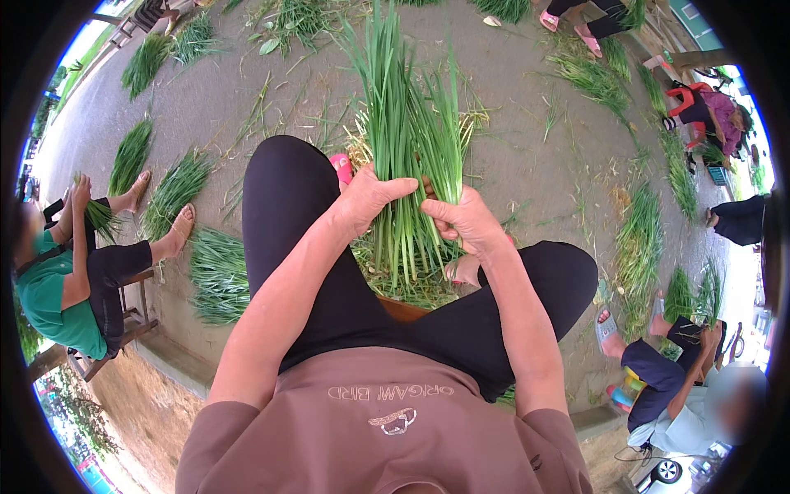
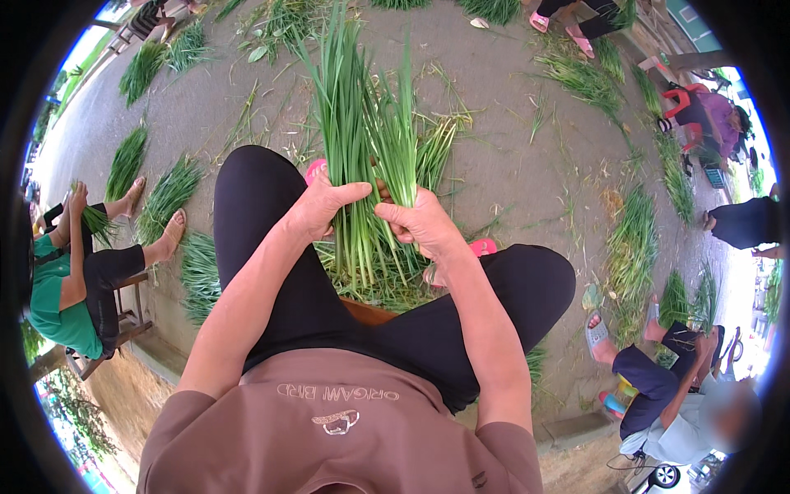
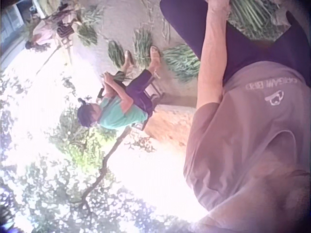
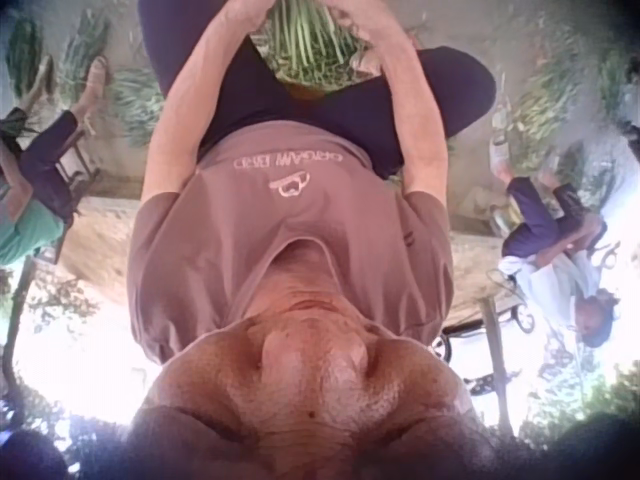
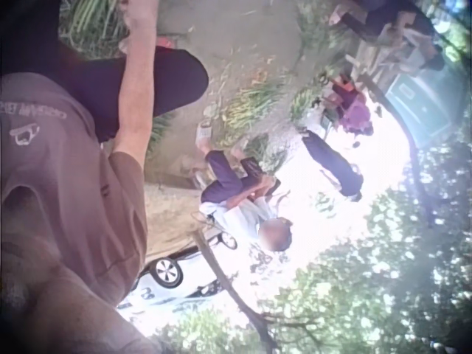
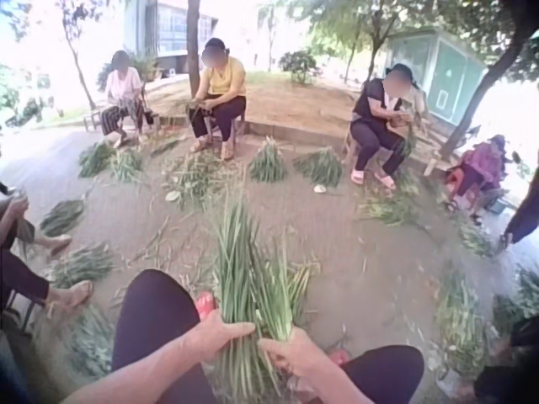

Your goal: The person holds a bundle of green chives by hand, sorts through the stalks to remove debris and damaged pieces, and stacks the cleaned chives together.

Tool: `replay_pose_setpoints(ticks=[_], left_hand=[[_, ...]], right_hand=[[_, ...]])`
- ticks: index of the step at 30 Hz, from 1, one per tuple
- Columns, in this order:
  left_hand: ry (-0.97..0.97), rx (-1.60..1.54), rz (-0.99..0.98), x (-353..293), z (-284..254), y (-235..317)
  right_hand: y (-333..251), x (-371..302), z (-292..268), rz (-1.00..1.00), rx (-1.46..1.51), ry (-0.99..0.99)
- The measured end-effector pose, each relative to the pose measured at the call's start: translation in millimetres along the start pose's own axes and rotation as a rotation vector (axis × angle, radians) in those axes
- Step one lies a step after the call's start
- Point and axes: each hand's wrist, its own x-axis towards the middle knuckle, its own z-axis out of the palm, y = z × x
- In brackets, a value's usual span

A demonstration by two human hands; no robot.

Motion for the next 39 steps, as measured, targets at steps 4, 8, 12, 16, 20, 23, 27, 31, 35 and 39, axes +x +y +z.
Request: replay_pose_setpoints(ticks=[4,8,12,16,20,23,27,31,35,39], left_hand=[[0.046,0.101,-0.034,5,-7,-9],[0.032,0.104,-0.085,5,-4,-5],[-0.004,0.052,-0.084,6,-5,-8],[-0.006,0.029,-0.057,10,-4,-10],[0.009,0.094,-0.043,14,-10,-17],[-0.004,0.084,-0.064,15,-8,-16],[0.009,0.097,-0.072,12,-6,-14],[0.029,0.104,-0.089,12,-8,-15],[-0.012,0.055,-0.080,13,-11,-16],[-0.024,0.071,-0.083,9,-8,-8]], right_hand=[[3,-2,-5,0.021,-0.049,0.022],[2,-3,-4,0.010,-0.088,0.036],[3,-3,-5,-0.032,-0.119,0.025],[6,-1,-6,-0.087,-0.156,0.049],[1,-5,-1,-0.046,-0.217,0.073],[0,-8,-2,-0.052,-0.231,0.077],[1,-9,-2,-0.045,-0.258,0.092],[-4,-11,7,-0.034,-0.280,0.109],[-5,-13,6,-0.031,-0.253,0.135],[-2,-11,2,-0.043,-0.207,0.091]])
